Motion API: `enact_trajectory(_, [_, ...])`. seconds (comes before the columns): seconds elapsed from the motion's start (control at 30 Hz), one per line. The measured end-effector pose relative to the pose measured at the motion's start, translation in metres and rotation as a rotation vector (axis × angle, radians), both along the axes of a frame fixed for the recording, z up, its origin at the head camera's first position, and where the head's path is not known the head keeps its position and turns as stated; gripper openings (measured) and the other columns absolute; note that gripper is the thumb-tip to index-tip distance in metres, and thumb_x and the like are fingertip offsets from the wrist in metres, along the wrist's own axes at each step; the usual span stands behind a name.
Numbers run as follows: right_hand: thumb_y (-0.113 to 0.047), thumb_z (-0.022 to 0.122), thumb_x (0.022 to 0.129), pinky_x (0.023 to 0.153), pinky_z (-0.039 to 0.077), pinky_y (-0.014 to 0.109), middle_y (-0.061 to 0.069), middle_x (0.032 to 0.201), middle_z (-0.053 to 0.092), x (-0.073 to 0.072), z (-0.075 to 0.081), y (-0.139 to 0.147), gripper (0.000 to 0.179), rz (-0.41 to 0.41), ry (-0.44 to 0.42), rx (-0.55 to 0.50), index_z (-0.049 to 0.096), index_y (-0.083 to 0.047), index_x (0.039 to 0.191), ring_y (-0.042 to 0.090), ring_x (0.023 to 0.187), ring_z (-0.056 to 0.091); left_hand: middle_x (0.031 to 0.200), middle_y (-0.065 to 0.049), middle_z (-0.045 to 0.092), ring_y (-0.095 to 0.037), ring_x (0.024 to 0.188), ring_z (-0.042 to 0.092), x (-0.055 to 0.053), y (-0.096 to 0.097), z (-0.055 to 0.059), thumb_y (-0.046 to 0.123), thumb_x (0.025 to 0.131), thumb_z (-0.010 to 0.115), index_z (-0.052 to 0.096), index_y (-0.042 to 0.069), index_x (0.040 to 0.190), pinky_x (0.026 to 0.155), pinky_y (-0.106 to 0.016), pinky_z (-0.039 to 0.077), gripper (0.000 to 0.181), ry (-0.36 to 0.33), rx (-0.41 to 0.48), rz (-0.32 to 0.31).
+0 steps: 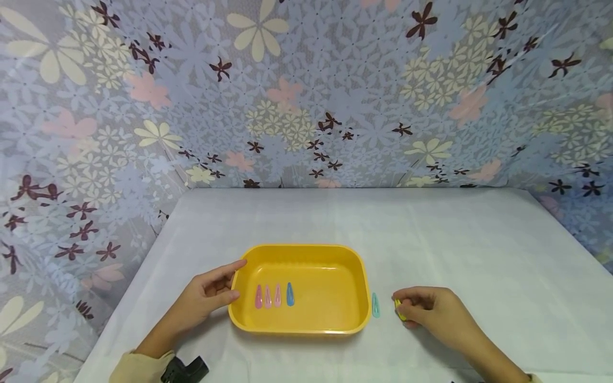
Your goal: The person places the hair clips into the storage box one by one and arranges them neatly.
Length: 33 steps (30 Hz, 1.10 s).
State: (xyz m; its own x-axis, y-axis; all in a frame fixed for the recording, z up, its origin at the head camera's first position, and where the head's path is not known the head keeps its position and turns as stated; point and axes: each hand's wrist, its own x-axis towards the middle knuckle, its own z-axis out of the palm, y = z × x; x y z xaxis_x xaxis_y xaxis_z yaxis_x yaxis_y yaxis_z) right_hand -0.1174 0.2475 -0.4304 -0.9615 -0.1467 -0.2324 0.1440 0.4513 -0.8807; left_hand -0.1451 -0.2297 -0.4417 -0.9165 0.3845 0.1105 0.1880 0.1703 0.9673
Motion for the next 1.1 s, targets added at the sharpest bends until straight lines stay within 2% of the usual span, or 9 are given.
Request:
enact_trajectory(0.2, [-0.023,0.079,0.092,0.073,0.060,0.029,0.008,0.098,0.071,-0.001,0.006,0.000,0.037,-0.082,-0.011,0.023,0.072,-0.005,0.124,0.020,0.082,0.071,0.108,-0.019,0.055,-0.015,0.090,0.059,-0.001,0.000,0.001,0.001,0.096,0.069,0.053,0.005,0.148,0.077,-0.023,0.054,0.055,0.006,-0.009,0.006])
enact_trajectory(0.37, [-0.023,0.078,0.092,0.075,0.061,0.031,0.010,0.104,0.070,-0.002,0.013,0.001,0.040,-0.114,0.028,-0.033,0.071,-0.002,0.126,0.019,0.087,0.070,0.107,-0.019,0.055,-0.015,0.090,0.059,-0.002,0.000,0.001,0.001,0.096,0.069,0.054,0.004,0.148,0.077,-0.023,0.054,0.055,0.007,-0.007,0.005])
enact_trajectory(0.53, [-0.023,0.079,0.092,0.077,0.061,0.033,0.012,0.106,0.070,-0.002,0.017,0.000,0.043,-0.107,0.053,-0.086,0.069,0.001,0.127,0.021,0.088,0.071,0.106,-0.019,0.054,-0.015,0.090,0.059,-0.002,0.000,0.001,0.000,0.096,0.069,0.054,0.003,0.148,0.077,-0.023,0.054,0.054,0.005,-0.010,0.010])
enact_trajectory(0.83, [-0.025,0.078,0.093,0.076,0.061,0.034,0.013,0.107,0.070,-0.006,0.027,-0.005,0.046,-0.099,0.070,-0.101,0.068,0.001,0.129,0.024,0.086,0.072,0.109,-0.023,0.054,-0.015,0.090,0.058,-0.001,-0.001,0.000,0.001,0.097,0.067,0.052,0.000,0.148,0.077,-0.022,0.054,0.053,0.003,0.006,-0.005])
enact_trajectory(1.1, [-0.024,0.078,0.093,0.078,0.061,0.034,0.017,0.112,0.069,-0.012,0.040,-0.014,0.048,-0.062,0.076,-0.130,0.066,0.002,0.131,0.031,0.090,0.072,0.109,-0.023,0.054,-0.014,0.090,0.058,-0.002,-0.002,-0.001,0.000,0.097,0.068,0.053,0.000,0.147,0.078,-0.022,0.055,0.053,0.007,0.013,-0.004])
